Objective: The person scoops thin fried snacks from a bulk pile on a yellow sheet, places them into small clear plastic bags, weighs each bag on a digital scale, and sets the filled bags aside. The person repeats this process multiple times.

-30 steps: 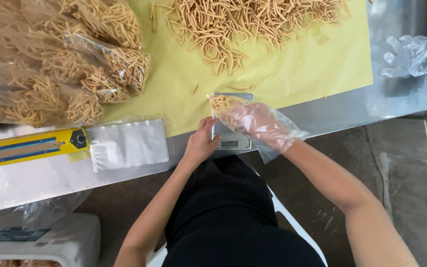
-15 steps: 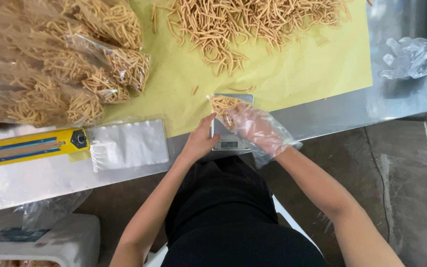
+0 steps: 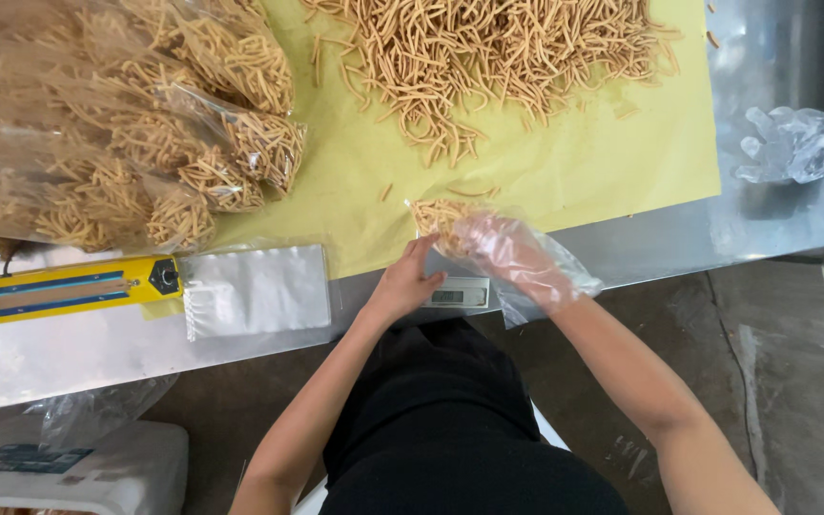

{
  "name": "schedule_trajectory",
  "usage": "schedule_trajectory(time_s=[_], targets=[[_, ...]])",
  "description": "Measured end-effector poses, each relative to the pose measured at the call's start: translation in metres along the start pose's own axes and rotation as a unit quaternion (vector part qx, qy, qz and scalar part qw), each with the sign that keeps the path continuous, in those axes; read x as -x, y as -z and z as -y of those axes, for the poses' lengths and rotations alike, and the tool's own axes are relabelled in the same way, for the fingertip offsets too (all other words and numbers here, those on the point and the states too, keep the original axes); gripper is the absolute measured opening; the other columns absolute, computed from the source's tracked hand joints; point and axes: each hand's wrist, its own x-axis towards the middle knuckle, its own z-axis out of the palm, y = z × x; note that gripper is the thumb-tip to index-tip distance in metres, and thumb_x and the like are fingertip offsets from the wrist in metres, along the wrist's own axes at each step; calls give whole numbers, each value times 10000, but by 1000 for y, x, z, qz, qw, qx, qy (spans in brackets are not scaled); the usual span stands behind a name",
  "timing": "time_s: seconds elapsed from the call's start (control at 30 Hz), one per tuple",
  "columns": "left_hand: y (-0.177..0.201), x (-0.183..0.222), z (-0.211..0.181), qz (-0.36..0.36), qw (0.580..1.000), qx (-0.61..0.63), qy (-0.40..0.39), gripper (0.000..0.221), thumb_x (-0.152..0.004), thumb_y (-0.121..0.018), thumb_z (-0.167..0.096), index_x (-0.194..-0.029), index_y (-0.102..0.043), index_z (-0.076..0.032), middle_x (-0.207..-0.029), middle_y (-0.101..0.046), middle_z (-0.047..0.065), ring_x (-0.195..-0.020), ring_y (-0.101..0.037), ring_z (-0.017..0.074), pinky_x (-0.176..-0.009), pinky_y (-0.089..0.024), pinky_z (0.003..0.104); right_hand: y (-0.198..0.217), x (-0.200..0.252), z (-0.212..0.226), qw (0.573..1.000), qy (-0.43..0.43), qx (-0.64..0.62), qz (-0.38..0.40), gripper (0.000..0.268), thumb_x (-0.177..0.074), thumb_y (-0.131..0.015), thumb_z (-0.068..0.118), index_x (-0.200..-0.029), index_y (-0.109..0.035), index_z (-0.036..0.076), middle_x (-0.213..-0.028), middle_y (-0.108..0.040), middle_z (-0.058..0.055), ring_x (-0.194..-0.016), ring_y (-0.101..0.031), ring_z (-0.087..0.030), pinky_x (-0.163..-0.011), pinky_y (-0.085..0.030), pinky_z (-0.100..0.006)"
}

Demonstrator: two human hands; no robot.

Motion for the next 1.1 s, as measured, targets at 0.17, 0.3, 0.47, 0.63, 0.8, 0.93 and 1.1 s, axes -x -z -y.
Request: schedule_trajectory(time_s=[0.17,0.3,0.47,0.63,0.8,0.93,1.1], targets=[[6,4,9,8,999,36,25,660,-897,-676,-239,-1494,-425,-113,-1498,-498,126,-940,-743,263,-923,-543,389,17,23,34,837,281,470,-16,342,-966,-663,182,-1292,-646,79,-1246,-683,-122,-1132,-648,-310,-953,-532,-440],[20,14,5,12,999,25,20,642,-890,-690,-243,-1475,-459,-114,-1486,-517,103,-906,-724,263,-892,-555,377,25,46,83,989,36,144,29,222,-959,-760,166,-1162,-710,90,-1108,-686,-87,-957,-613,-191,-834,-525,-370],[30,23,-13,-5,998,61,15,617,-900,-677,-227,-1468,-470,-106,-1497,-496,92,-881,-742,227,-865,-568,349,65,27,165,993,98,26,57,238,-990,-695,15,-1223,-705,62,-1067,-704,-72,-918,-660,-139,-800,-559,-273],[32,19,-42,-30,998,25,-48,588,-900,-688,-191,-1450,-497,-113,-1492,-517,91,-846,-737,229,-810,-585,350,63,-28,224,913,401,73,-5,430,-1036,-691,-18,-1431,-576,108,-1407,-630,-37,-1214,-640,-190,-1039,-566,-309],[42,24,-64,-86,993,-1,-76,521,-894,-704,-169,-1394,-561,-134,-1440,-577,92,-798,-739,229,-782,-587,359,61,7,223,805,413,374,-204,292,-1081,-745,-26,-1329,-611,48,-1256,-676,-82,-1079,-672,-170,-870,-580,-294],[52,29,-74,-109,990,4,-91,486,-898,-705,-153,-1368,-583,-128,-1390,-613,92,-794,-741,223,-770,-591,361,49,81,199,872,253,332,-255,60,-1063,-720,48,-1051,-699,103,-893,-701,-13,-775,-641,-97,-616,-494,-240],[58,28,-82,-118,986,-30,-117,443,-903,-711,-146,-1331,-605,-118,-1343,-632,91,-805,-737,233,-755,-583,374,43,110,186,891,43,418,-170,120,-978,-706,198,-1069,-743,130,-920,-755,-33,-740,-680,-126,-599,-537,-287]])
